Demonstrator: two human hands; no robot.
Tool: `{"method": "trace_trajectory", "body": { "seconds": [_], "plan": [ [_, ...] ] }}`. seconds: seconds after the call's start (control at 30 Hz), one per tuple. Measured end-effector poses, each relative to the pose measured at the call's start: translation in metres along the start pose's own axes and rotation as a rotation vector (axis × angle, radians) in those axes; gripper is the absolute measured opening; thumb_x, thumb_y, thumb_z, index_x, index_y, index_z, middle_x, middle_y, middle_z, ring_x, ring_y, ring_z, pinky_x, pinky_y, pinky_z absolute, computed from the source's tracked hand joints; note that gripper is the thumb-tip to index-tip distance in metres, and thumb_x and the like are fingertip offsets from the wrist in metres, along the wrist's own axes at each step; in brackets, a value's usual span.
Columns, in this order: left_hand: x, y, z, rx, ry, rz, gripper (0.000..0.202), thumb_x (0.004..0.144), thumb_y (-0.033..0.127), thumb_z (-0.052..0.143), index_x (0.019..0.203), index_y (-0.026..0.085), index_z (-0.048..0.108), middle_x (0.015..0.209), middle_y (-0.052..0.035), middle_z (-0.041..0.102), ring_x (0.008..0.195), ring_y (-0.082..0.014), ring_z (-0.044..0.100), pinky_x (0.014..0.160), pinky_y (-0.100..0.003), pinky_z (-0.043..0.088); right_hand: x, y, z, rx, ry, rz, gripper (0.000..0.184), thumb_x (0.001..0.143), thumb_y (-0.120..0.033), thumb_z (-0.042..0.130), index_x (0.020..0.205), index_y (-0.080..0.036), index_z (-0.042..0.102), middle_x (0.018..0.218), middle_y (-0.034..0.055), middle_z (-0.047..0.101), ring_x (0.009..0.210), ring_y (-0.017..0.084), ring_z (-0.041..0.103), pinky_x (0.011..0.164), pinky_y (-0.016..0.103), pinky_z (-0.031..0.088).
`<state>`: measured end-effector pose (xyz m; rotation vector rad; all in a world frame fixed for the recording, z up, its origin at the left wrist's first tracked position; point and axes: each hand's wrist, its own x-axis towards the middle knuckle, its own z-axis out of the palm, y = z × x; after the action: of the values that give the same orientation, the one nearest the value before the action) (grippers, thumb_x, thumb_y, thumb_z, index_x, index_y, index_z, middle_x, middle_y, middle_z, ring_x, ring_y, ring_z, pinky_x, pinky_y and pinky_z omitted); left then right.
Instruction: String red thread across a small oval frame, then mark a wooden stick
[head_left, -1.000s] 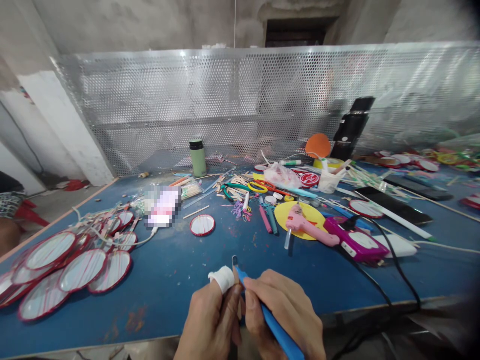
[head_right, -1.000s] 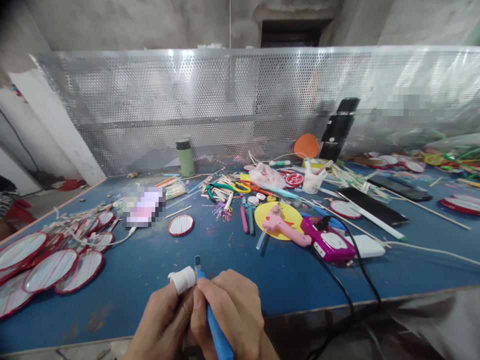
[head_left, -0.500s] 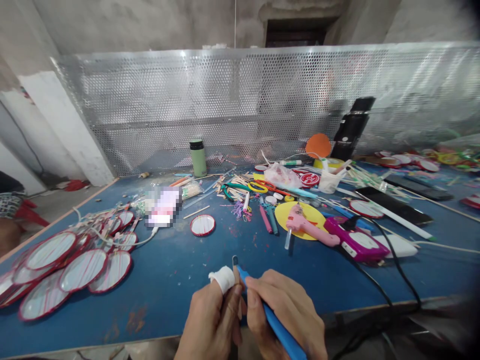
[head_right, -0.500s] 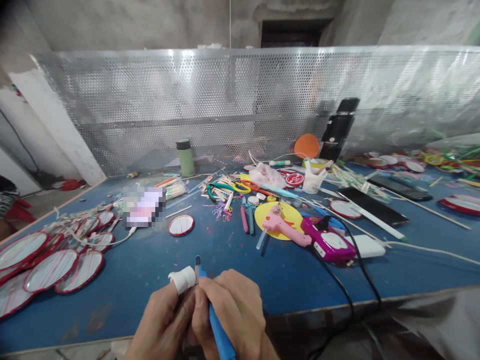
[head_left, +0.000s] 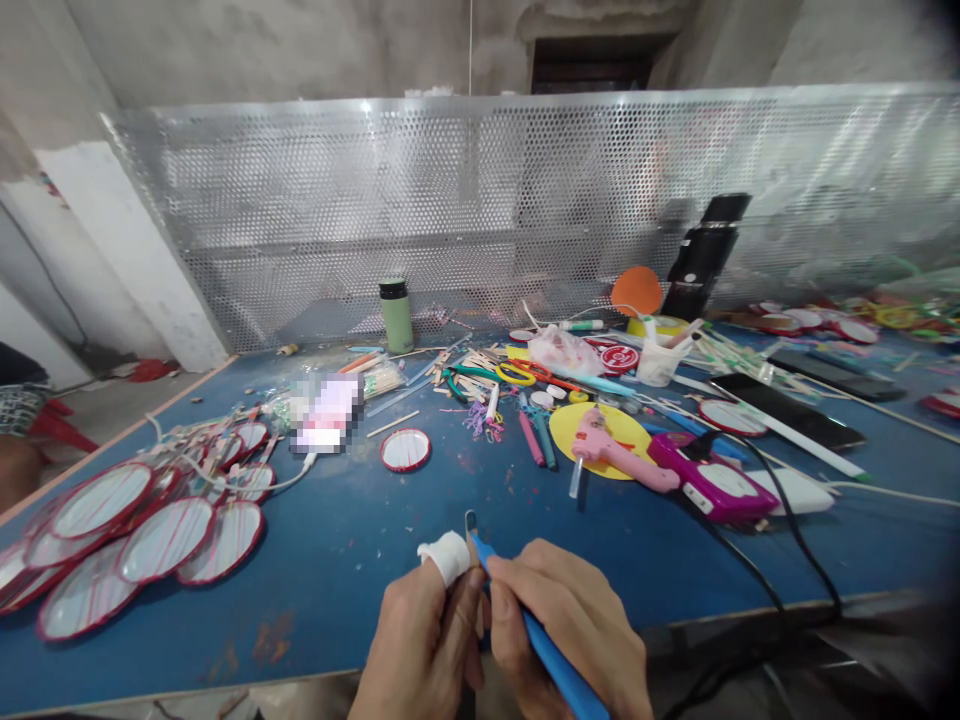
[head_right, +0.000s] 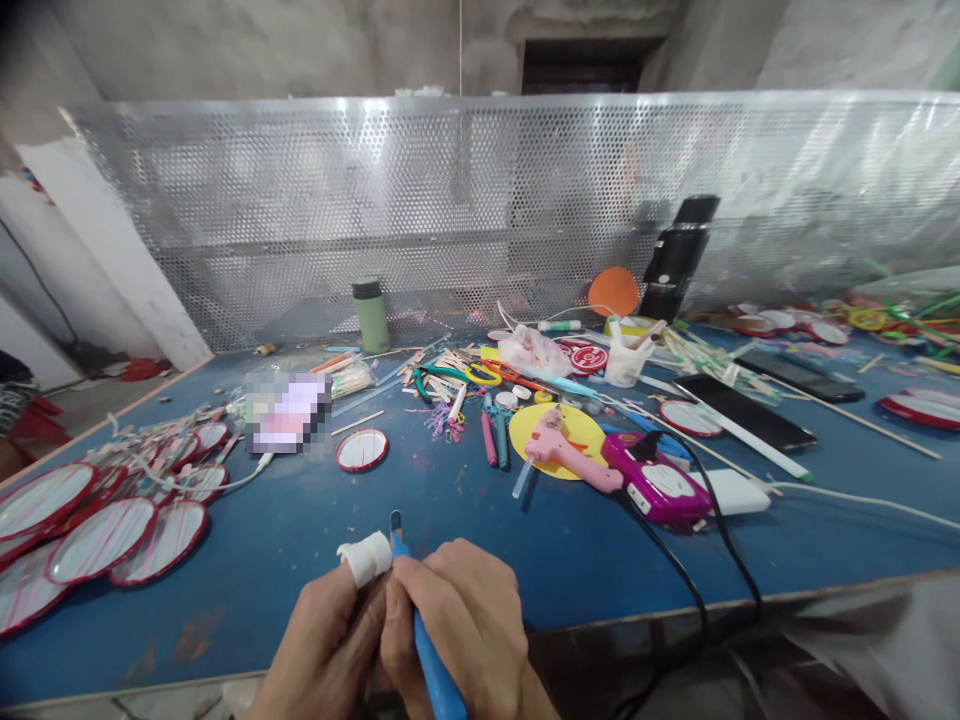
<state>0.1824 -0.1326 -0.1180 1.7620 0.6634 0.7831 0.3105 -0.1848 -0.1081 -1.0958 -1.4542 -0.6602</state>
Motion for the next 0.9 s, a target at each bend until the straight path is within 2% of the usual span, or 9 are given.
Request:
{"method": "trace_trajectory", "body": {
  "seconds": [0.17,0.37,0.53,0.73,0.9],
  "plan": [
    [0.0,0.001,0.0,0.017,0.001,-0.003,0.023,0.099,0.033,0.051,0.081,0.02,0.054,0.052,0.0049,0.053,0.046,-0.0106,0.052,0.049,-0.017,0.04,0.001,0.0,-0.004,-0.014,-0.069,-0.002,0.011,0.091,-0.01,0.058,0.093,-0.015,0.067,0.07,0.0021,0.071,0.063,0.016,0.071,0.06,0.027,0.057],
    [0.0,0.0,0.001,-0.006,-0.011,-0.016,0.02,0.1,0.033,0.05,0.085,0.02,0.056,0.058,0.0037,0.056,0.045,-0.01,0.052,0.046,-0.017,0.039,-0.007,0.003,0.01,-0.012,0.15,-0.002,0.011,0.091,-0.013,0.059,0.089,-0.015,0.069,0.065,0.002,0.07,0.058,0.015,0.068,0.055,0.028,0.054],
    [-0.001,0.0,0.001,-0.006,-0.011,-0.017,0.02,0.099,0.032,0.051,0.085,0.019,0.056,0.062,0.0027,0.059,0.044,-0.009,0.052,0.046,-0.016,0.039,-0.009,0.001,0.011,0.018,0.132,0.054,0.012,0.092,-0.013,0.059,0.088,-0.016,0.07,0.067,0.0022,0.07,0.06,0.015,0.068,0.056,0.028,0.053],
    [0.0,0.001,0.001,0.01,0.001,-0.016,0.021,0.099,0.031,0.052,0.083,0.019,0.057,0.055,0.0046,0.053,0.045,-0.0097,0.052,0.048,-0.017,0.04,-0.007,0.002,0.011,0.011,0.123,0.01,0.011,0.091,-0.012,0.059,0.089,-0.015,0.07,0.067,0.0024,0.069,0.059,0.015,0.067,0.057,0.029,0.053],
    [-0.001,-0.001,0.001,-0.026,0.006,-0.03,0.019,0.098,0.03,0.053,0.084,0.018,0.058,0.066,0.001,0.061,0.044,-0.0087,0.052,0.046,-0.017,0.04,-0.009,0.001,0.008,0.018,0.114,0.052,0.012,0.091,-0.011,0.059,0.089,-0.015,0.07,0.068,0.0026,0.07,0.062,0.016,0.069,0.059,0.029,0.054]
  ]
}}
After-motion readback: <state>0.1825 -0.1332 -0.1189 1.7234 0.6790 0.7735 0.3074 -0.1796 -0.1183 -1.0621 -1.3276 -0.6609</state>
